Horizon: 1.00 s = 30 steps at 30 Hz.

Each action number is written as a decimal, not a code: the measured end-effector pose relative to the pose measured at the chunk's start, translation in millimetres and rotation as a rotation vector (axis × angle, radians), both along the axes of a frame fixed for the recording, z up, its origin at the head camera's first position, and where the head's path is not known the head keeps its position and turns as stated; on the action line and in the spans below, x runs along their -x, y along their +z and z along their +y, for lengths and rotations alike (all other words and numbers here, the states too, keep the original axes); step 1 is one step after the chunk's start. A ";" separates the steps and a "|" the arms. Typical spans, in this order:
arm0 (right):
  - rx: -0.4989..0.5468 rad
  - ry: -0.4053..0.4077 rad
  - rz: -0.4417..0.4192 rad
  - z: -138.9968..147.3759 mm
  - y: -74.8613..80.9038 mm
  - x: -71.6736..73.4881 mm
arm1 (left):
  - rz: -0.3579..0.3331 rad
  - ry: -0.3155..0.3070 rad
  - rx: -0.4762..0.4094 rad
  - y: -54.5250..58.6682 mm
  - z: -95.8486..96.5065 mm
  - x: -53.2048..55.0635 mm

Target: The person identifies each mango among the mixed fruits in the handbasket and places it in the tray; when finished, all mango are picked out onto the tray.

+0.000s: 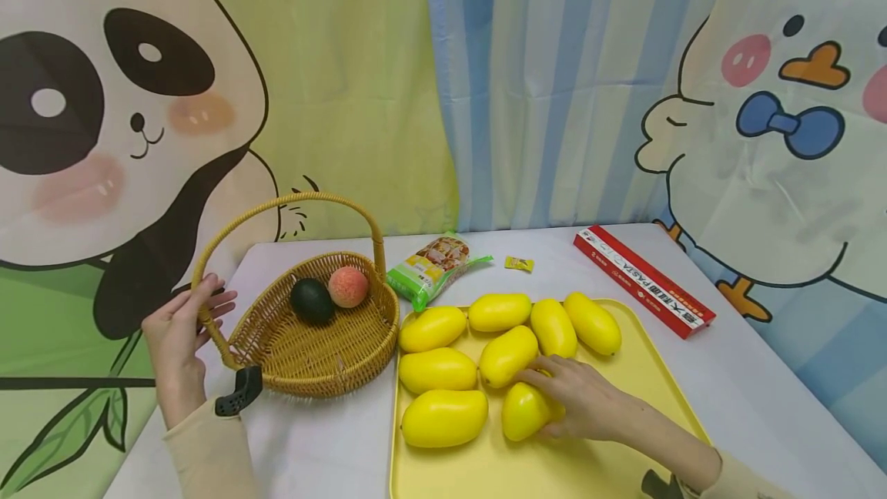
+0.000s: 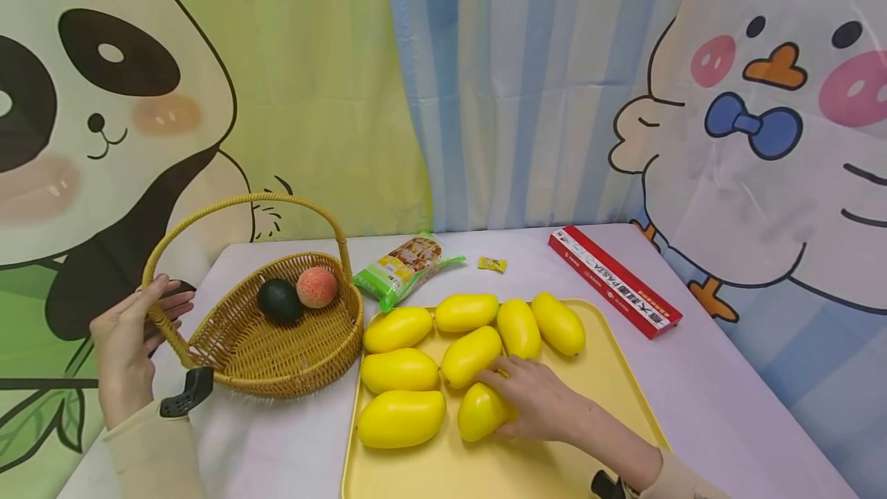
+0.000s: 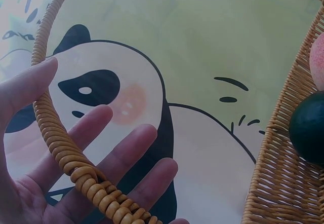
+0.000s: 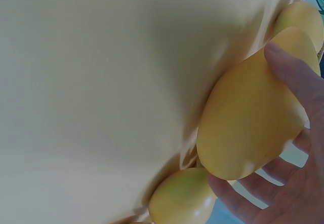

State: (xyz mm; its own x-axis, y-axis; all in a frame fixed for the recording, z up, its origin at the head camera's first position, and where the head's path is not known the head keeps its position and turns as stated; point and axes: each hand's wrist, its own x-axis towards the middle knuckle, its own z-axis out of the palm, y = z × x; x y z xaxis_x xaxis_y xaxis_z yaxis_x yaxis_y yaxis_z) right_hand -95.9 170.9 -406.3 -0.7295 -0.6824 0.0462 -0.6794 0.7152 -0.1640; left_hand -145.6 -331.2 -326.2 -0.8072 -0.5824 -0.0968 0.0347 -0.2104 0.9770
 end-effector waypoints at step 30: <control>0.077 -0.034 0.020 6.7 0.8 -2.7 | -0.079 0.001 0.318 -7.0 11.1 1.6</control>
State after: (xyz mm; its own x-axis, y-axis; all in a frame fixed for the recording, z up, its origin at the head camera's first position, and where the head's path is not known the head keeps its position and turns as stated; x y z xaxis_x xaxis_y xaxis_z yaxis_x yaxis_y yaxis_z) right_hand -93.2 177.6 -405.5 -0.7509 -0.6508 0.1124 -0.6583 0.7239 -0.2062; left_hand -147.2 -320.0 -333.3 -0.8041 -0.5939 0.0277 -0.0437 0.1055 0.9935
